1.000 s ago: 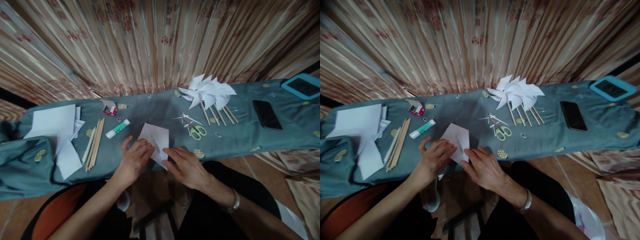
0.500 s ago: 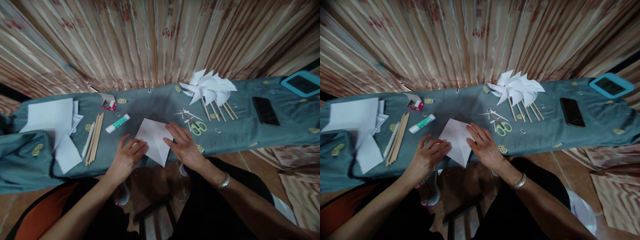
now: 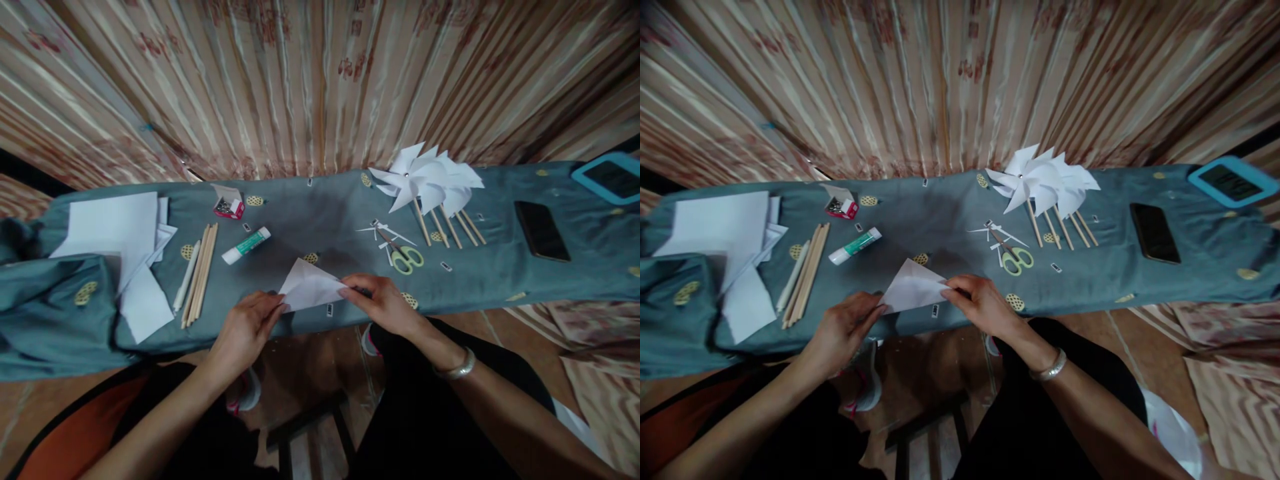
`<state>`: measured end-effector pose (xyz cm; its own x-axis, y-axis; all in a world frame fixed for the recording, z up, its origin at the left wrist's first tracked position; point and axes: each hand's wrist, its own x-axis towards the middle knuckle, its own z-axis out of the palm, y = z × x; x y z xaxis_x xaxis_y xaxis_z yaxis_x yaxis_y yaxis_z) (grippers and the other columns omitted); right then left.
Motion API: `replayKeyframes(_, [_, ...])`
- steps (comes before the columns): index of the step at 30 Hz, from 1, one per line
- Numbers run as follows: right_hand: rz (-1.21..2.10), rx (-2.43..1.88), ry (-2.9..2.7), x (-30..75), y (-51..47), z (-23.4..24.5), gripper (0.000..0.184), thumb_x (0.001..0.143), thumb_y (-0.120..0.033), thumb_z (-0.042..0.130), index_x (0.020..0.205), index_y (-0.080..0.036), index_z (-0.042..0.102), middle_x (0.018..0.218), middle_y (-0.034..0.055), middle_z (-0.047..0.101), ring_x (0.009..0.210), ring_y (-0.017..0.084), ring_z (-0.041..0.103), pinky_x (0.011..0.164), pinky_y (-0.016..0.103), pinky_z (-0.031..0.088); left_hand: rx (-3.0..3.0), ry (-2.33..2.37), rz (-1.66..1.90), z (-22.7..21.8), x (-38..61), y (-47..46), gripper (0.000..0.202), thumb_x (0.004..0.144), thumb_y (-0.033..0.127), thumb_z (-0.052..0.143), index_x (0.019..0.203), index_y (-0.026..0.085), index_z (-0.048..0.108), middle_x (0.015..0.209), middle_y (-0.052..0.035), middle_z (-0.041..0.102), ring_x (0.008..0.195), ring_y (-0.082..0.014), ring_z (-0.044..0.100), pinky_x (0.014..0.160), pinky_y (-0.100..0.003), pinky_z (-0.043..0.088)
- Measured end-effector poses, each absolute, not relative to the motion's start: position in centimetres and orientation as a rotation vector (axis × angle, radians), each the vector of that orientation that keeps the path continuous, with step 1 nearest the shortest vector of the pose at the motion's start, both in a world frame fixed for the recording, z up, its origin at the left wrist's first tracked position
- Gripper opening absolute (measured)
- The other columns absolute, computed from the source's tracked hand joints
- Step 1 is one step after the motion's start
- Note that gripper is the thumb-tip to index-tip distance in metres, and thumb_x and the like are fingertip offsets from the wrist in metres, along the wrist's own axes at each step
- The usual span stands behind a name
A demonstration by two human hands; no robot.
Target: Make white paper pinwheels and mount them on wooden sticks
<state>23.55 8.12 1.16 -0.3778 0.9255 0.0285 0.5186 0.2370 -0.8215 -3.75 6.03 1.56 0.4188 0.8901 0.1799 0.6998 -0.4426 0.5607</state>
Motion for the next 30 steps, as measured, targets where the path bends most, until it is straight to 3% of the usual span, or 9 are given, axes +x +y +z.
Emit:
replayKeyframes(3, [0.966,-1.457,-1.939,22.7,8.5,0.9,0.021,0.091,-0.035,0.057,0.082,-0.019,0.069,0.072,-0.0007,0.066,0.066,0.014,0.06,0.061,0.025,0.042,2.268,1.446,0.687,1.5,-3.8,6.0,0.039,0.095,0.033,0.049,0.13,0.016,0.053,0.096,-0.0074,0.072,0.085,-0.0203,0.069,0.074,-0.032,0.056])
replayKeyframes(5, [0.913,-1.487,-1.921,22.2,8.7,0.8,0.018,0.089,-0.033,0.059,0.083,-0.019,0.069,0.068,-0.0017,0.064,0.062,0.013,0.057,0.059,0.024,0.04,2.442,1.43,0.755,1.9,-3.4,5.8,0.053,0.094,0.025,0.052,0.144,0.017,0.036,0.118,-0.0124,0.067,0.107,-0.0247,0.065,0.089,-0.039,0.054])
replayKeyframes(7, [0.887,-1.482,-1.904,21.9,8.9,0.9,0.014,0.087,-0.03,0.061,0.086,-0.019,0.069,0.07,-0.0016,0.065,0.063,0.013,0.058,0.06,0.024,0.041,2.703,1.328,0.774,2.5,-2.8,5.5,0.061,0.091,0.015,0.053,0.147,0.02,0.03,0.14,-0.0152,0.053,0.132,-0.0299,0.046,0.106,-0.05,0.041])
replayKeyframes(9, [0.893,-1.448,-1.905,21.7,9.0,0.9,0.012,0.087,-0.028,0.061,0.089,-0.019,0.069,0.074,-0.0011,0.067,0.067,0.013,0.061,0.063,0.024,0.044,2.853,1.156,0.748,2.9,-2.1,5.0,0.064,0.091,0.008,0.05,0.149,0.023,0.027,0.146,-0.0129,0.046,0.141,-0.028,0.034,0.113,-0.05,0.033])
replayKeyframes(12, [0.946,-1.333,-1.942,21.8,8.9,1.0,0.013,0.089,-0.029,0.059,0.092,-0.02,0.069,0.082,0.0002,0.07,0.075,0.014,0.065,0.068,0.025,0.048,2.728,1.179,0.871,3.0,-1.7,4.8,0.074,0.09,0.015,0.056,0.152,0.019,0.016,0.149,-0.0182,0.041,0.141,-0.0294,0.033,0.11,-0.05,0.038])
replayKeyframes(14, [0.93,-1.222,-1.976,22.2,8.5,1.2,0.013,0.091,-0.028,0.058,0.094,-0.021,0.069,0.09,0.0018,0.072,0.084,0.015,0.067,0.075,0.027,0.051,2.529,1.243,0.876,2.9,-2.0,4.9,0.073,0.088,0.023,0.061,0.15,0.015,0.022,0.143,-0.0201,0.047,0.132,-0.0285,0.045,0.103,-0.046,0.047])
replayKeyframes(19, [0.496,-0.991,-2.165,23.2,7.7,2.9,0.015,0.093,-0.019,0.054,0.101,-0.019,0.067,0.101,0.0064,0.072,0.094,0.018,0.066,0.085,0.035,0.054,2.485,0.993,0.809,3.4,-2.9,5.4,0.023,0.092,0.012,0.052,0.113,0.015,0.063,0.105,-0.0084,0.07,0.097,-0.0169,0.065,0.082,-0.03,0.056])
replayKeyframes(24, [0.061,-0.924,-2.395,23.1,7.1,3.7,0.02,0.092,-0.012,0.052,0.106,-0.015,0.066,0.112,0.0118,0.07,0.103,0.024,0.062,0.089,0.041,0.054,2.749,0.991,0.714,3.7,-2.9,5.7,0.025,0.093,0.014,0.05,0.115,0.01,0.063,0.116,-0.0117,0.069,0.109,-0.0245,0.06,0.087,-0.041,0.055])
replayKeyframes(30, [0.292,-0.921,-2.638,22.9,6.5,1.6,0.028,0.088,-0.008,0.054,0.114,-0.013,0.064,0.121,0.0128,0.066,0.113,0.025,0.058,0.094,0.043,0.052,2.743,1.007,0.537,1.6,-3.0,5.1,0.023,0.092,0.014,0.052,0.109,0.011,0.067,0.116,-0.0113,0.07,0.112,-0.0258,0.06,0.09,-0.043,0.055])
